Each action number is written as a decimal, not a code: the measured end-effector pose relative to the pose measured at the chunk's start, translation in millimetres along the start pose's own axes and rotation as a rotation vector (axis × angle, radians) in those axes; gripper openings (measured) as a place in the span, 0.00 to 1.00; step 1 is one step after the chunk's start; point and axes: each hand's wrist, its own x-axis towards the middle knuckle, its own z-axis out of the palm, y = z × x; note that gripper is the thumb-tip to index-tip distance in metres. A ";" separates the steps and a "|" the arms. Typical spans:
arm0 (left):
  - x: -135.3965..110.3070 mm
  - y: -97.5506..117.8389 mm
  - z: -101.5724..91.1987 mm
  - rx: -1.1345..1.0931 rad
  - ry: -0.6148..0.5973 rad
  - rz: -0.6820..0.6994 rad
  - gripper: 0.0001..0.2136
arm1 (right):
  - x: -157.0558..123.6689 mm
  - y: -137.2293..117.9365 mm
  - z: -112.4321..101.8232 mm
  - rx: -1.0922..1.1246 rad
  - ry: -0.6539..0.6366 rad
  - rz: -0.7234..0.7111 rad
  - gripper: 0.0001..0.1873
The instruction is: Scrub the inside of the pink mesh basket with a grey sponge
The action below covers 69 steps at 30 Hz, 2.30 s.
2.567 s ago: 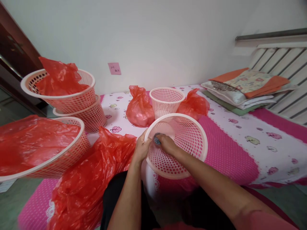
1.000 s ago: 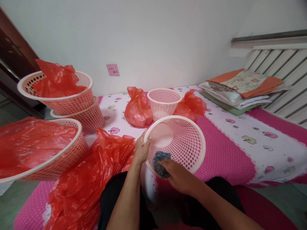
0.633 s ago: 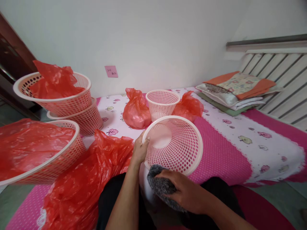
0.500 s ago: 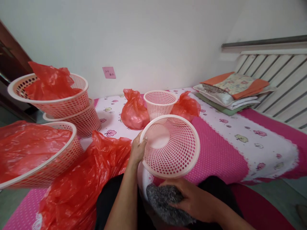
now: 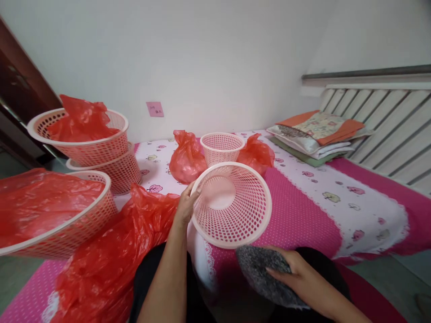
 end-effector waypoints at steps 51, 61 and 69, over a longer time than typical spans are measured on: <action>0.2 1.4 13.8 -0.091 0.049 -0.041 0.21 | 34.3 43.7 -7.0 0.819 0.254 0.347 0.33; -2.5 12.3 2.1 0.017 0.036 0.048 0.17 | 48.5 5.8 22.1 0.853 0.177 0.322 0.27; 1.5 15.2 6.6 0.044 -0.010 0.064 0.19 | 97.3 -16.8 10.1 0.381 0.262 -0.052 0.30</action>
